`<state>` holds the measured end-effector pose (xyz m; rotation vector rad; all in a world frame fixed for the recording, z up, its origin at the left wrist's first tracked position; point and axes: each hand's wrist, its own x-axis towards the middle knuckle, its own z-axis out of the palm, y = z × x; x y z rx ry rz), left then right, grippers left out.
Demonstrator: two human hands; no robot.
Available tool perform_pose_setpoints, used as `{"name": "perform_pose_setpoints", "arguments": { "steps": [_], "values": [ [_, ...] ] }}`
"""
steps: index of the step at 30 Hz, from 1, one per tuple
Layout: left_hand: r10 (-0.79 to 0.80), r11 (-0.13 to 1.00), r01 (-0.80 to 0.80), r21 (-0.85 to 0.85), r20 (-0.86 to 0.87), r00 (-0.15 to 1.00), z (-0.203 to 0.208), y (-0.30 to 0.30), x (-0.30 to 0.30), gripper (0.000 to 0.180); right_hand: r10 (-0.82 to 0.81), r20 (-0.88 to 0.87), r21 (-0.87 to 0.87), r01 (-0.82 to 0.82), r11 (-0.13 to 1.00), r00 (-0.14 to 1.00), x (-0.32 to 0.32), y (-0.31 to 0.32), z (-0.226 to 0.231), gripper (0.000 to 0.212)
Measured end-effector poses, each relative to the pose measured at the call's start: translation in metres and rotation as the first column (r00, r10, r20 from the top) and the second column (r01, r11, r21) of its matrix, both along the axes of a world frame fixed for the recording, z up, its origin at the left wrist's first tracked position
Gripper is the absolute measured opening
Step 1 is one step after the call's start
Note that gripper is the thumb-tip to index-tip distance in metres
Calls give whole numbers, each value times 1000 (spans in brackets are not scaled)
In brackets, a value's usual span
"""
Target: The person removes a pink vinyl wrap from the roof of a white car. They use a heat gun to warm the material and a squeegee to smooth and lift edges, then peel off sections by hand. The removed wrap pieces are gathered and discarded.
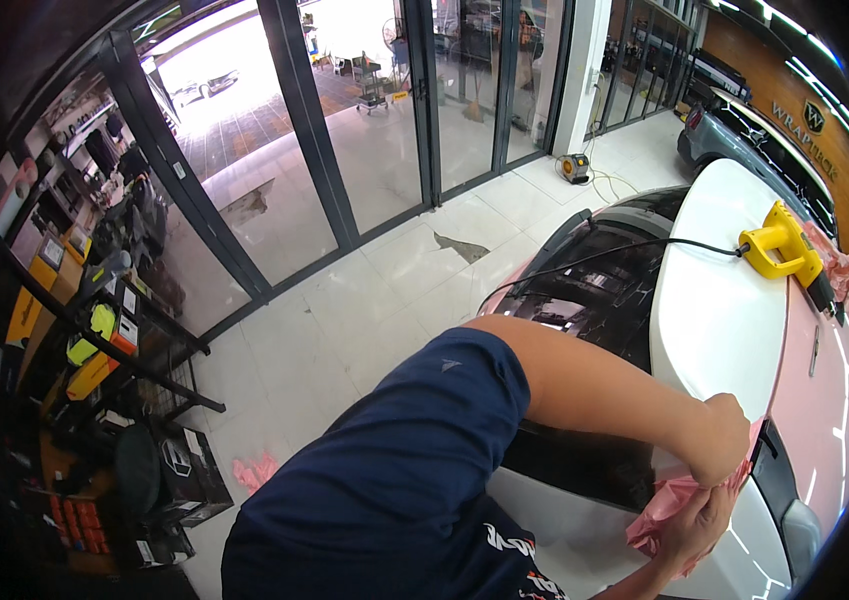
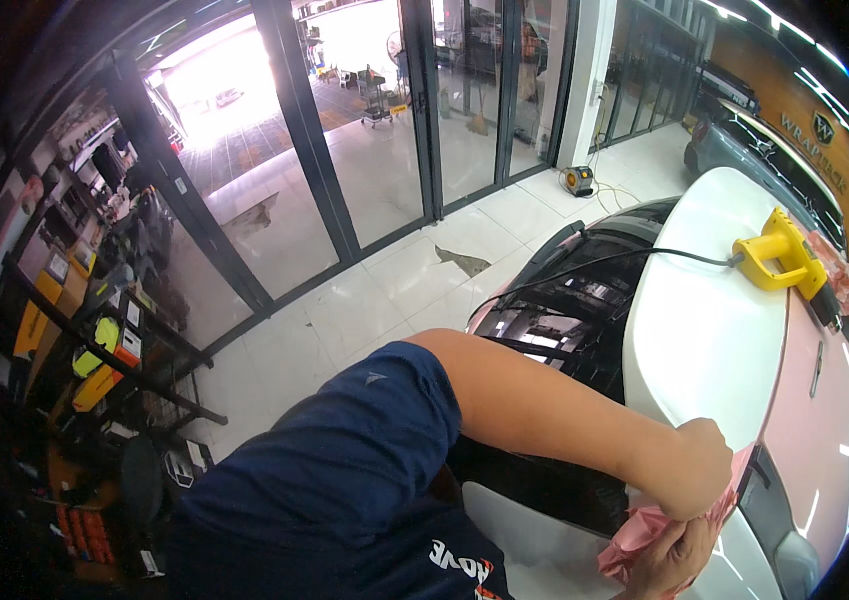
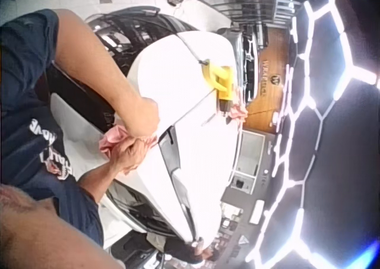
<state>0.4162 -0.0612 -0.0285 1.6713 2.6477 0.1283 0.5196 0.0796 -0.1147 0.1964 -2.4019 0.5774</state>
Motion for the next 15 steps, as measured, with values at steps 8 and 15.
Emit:
{"name": "perform_pose_setpoints", "arguments": {
  "steps": [8,15],
  "values": [
    [114,986,-120,113,62,992,-10,15,3,22,54,-143,10,-53,999,988,-2,-12,7,24],
    [120,915,-136,381,65,991,-33,20,10,19,62,-79,48,-58,997,995,0,11,-12,31]
  ]
}}
